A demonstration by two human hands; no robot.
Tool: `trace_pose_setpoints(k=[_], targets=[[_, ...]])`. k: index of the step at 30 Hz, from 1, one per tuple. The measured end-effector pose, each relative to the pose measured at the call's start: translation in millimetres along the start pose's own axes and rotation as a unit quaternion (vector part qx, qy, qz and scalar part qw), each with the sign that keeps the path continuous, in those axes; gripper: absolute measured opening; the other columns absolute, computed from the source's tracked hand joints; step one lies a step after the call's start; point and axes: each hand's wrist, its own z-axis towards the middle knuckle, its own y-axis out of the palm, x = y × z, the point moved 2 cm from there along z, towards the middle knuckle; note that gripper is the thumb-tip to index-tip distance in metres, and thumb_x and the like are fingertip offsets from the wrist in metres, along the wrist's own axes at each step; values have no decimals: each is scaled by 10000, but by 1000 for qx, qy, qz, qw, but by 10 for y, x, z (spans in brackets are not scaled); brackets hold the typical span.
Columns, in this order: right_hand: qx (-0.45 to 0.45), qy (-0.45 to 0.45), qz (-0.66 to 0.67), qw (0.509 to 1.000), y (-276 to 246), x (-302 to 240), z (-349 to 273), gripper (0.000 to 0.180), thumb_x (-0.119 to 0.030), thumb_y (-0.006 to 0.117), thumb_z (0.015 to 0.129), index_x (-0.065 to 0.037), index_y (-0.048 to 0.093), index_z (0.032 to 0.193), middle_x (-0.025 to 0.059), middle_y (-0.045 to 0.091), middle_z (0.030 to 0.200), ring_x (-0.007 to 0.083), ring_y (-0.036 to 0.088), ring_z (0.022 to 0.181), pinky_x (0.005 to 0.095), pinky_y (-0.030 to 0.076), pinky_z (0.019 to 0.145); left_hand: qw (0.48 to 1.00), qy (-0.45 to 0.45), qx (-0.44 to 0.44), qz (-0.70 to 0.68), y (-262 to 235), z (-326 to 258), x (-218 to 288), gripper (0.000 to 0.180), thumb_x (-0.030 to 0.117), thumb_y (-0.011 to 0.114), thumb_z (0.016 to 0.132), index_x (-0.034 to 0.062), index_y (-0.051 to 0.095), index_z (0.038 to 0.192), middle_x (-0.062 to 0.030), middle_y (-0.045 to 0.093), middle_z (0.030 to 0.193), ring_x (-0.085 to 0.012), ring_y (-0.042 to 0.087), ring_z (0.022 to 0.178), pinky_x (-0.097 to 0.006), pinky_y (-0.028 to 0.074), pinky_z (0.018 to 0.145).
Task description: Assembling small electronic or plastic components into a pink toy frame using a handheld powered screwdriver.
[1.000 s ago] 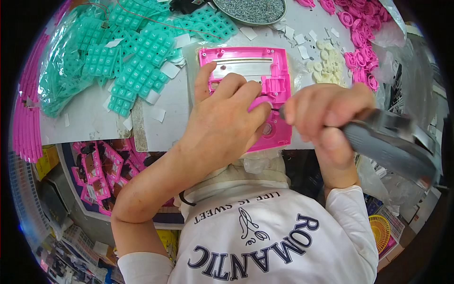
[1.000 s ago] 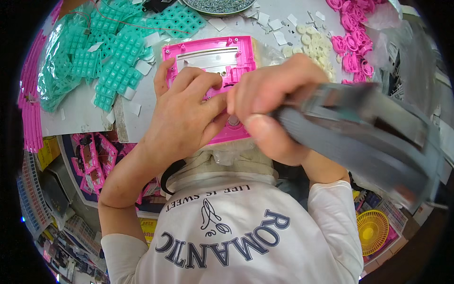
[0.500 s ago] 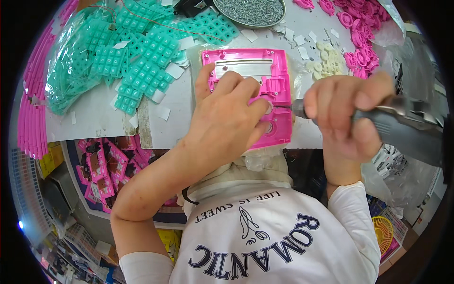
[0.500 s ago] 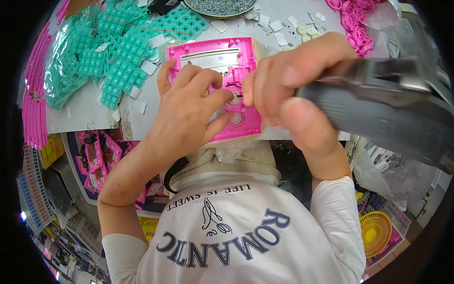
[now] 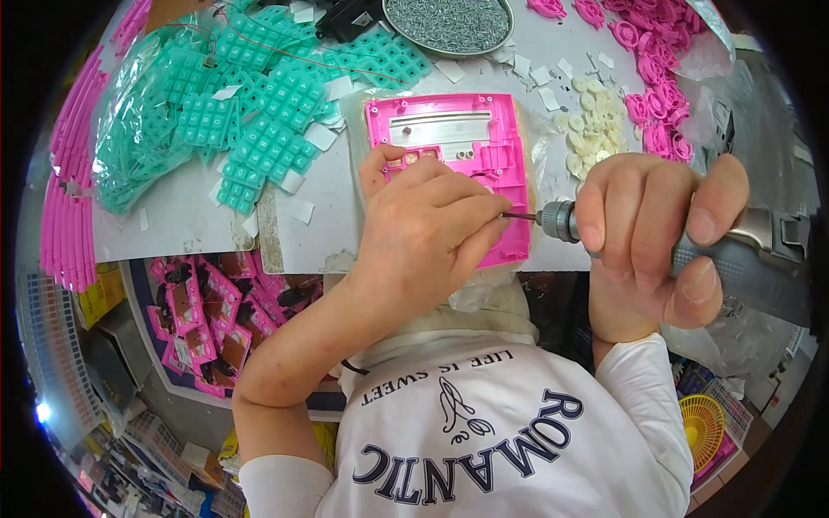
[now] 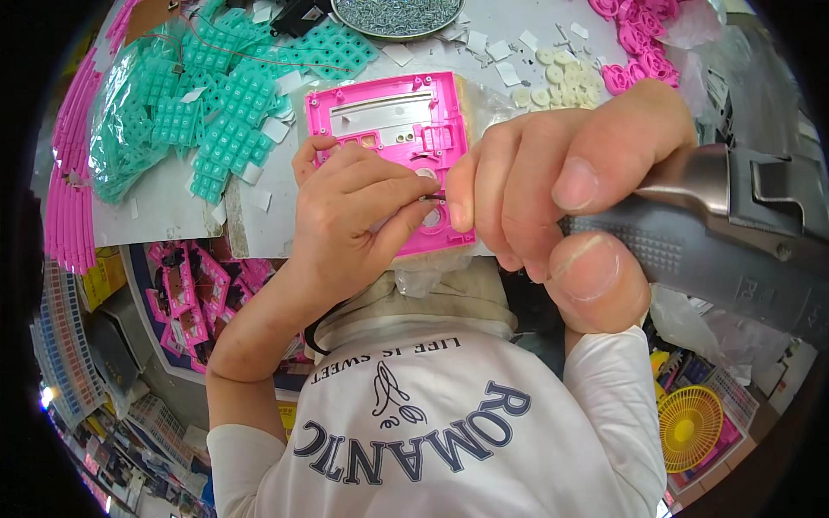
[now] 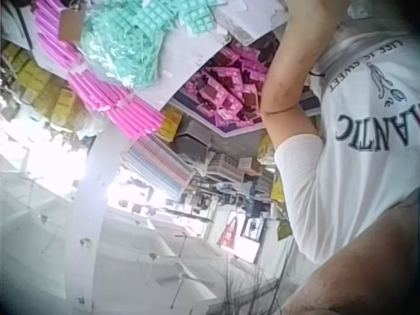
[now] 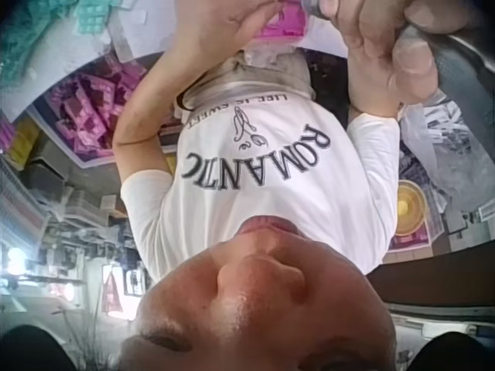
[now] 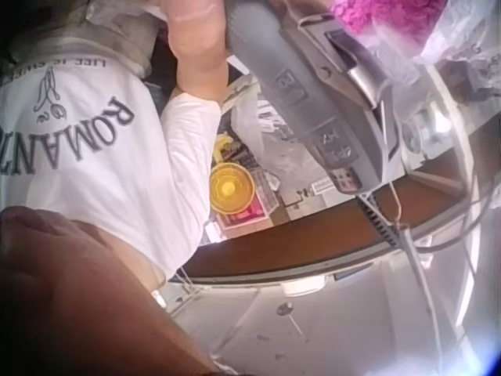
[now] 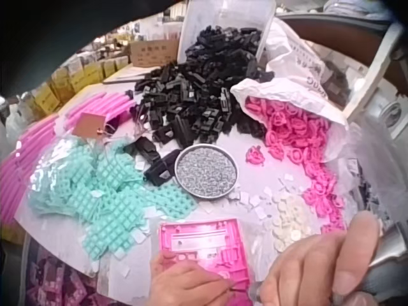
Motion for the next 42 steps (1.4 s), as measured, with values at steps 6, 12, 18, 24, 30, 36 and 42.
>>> trace_pose_setpoints(k=[6,12,18,24,30,36,42], targets=[[-18,8,-21,1000,-4,31,-8,255,-270,685,952,-182,501,1105,-72,548,627,81,507,523,291,522,661,1000,25,11,4,-9,17,27,186,120,826,748,144,797,930,29,728,866,-176,634,796,-457,356,978],[-11,-3,-6,1000,-81,-44,-26,250,-268,705,938,-182,516,1077,-80,558,624,76,515,516,275,524,656,998,49,36,-13,-81,-1,-40,224,123,832,748,155,801,967,37,732,873,-158,621,764,-409,348,907],[44,-43,49,997,2,-122,-53,233,-235,737,916,-188,536,1025,-85,602,630,57,556,538,247,545,667,998,56,35,-3,-53,-17,-11,231,107,828,740,144,801,966,35,736,874,-149,617,752,-385,342,869],[14,12,24,1000,63,-119,-13,236,-240,735,926,-194,526,1026,-85,602,631,51,538,527,255,551,639,994,82,69,11,-41,-51,-24,245,112,838,689,141,797,929,41,721,840,-148,606,725,-382,331,822],[43,-29,48,998,26,-46,-111,247,-244,737,923,-196,513,1014,-82,594,630,49,532,522,253,546,632,990,105,88,21,-34,-39,11,223,155,863,655,144,771,859,46,684,784,-160,592,705,-403,320,809],[65,7,-36,997,113,110,-87,290,-303,740,943,-175,490,1018,-48,521,604,109,485,511,320,492,614,995,-6,-23,96,-102,-5,-24,306,317,851,695,164,743,937,20,659,1011,-193,605,1005,-539,327,1017],[59,-26,7,998,119,437,-102,279,-241,723,960,-130,468,984,9,509,612,147,486,530,358,481,611,979,29,-128,155,-63,-35,-74,330,397,817,730,205,756,992,-5,623,1140,-219,555,1142,-615,229,1139]])
